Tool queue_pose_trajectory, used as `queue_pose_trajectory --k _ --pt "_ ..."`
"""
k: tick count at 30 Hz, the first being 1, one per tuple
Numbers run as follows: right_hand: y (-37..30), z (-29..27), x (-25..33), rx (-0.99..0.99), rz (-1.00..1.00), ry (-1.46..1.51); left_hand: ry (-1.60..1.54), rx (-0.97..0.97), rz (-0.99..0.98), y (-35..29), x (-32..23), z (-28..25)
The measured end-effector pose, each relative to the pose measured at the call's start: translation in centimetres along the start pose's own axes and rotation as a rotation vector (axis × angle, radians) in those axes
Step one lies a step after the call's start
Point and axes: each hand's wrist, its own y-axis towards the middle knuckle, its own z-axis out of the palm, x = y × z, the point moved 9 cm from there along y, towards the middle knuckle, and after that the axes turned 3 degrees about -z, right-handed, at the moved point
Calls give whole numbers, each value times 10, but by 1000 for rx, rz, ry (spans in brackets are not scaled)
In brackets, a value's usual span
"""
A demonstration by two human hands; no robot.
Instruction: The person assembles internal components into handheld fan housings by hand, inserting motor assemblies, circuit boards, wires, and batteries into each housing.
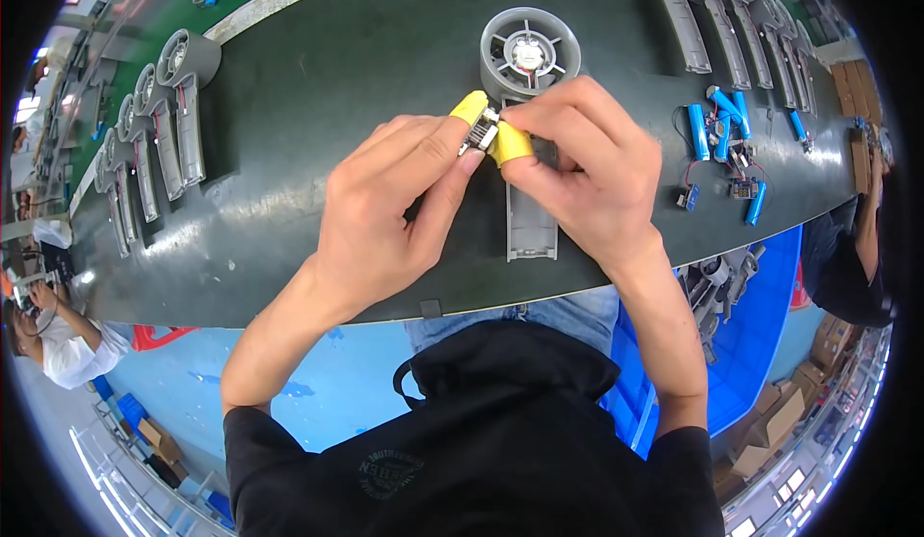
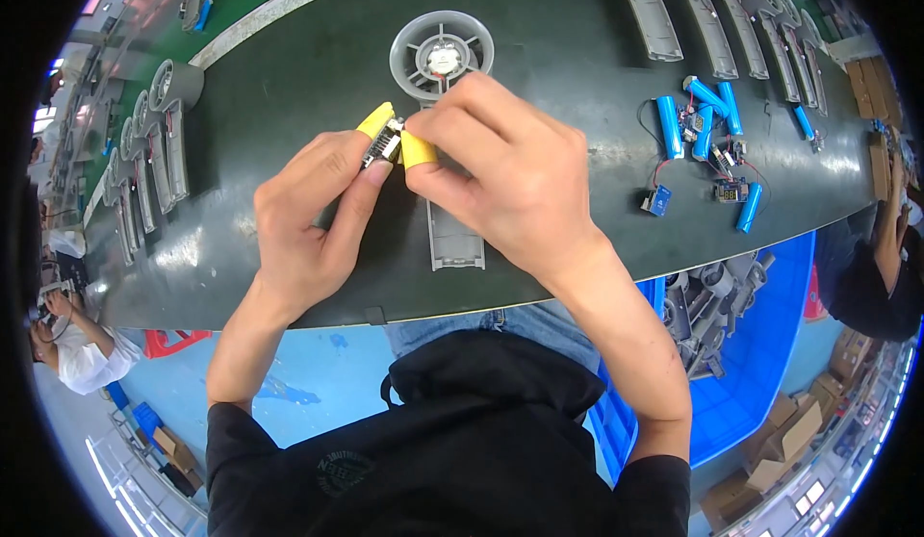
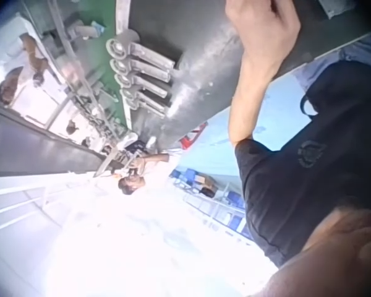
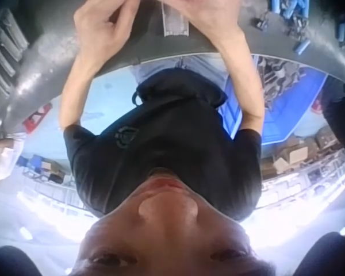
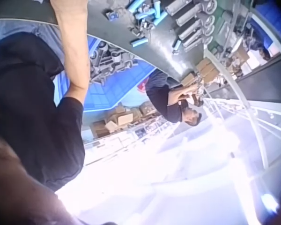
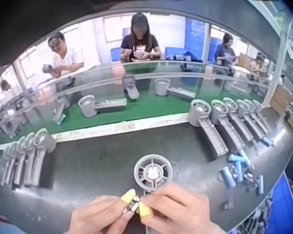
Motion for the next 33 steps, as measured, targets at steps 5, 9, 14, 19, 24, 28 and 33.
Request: queue_pose_trajectory --k 5,9,14,19,24,28,33 --pt "-1 -2 -3 -50 61 38 -76 -2 -87 -1 7 1" --pt "-1 0 -2 -20 63 66 -139 20 -125 -1 11 1" --pt "1 4 -1 10 6 72 -214 82 -138 1 17 3" --pt "1 4 3 42 -62 10 -209 146 -109 3 19 6" --pt "-3 2 -2 1 -10 55 -264 117 -62 4 17 6" --pt "-4 3 2 3 -54 10 -230 103 -40 3 16 5" --pt "-3 4 5 11 -94 -29 -177 145 10 6 12 3"
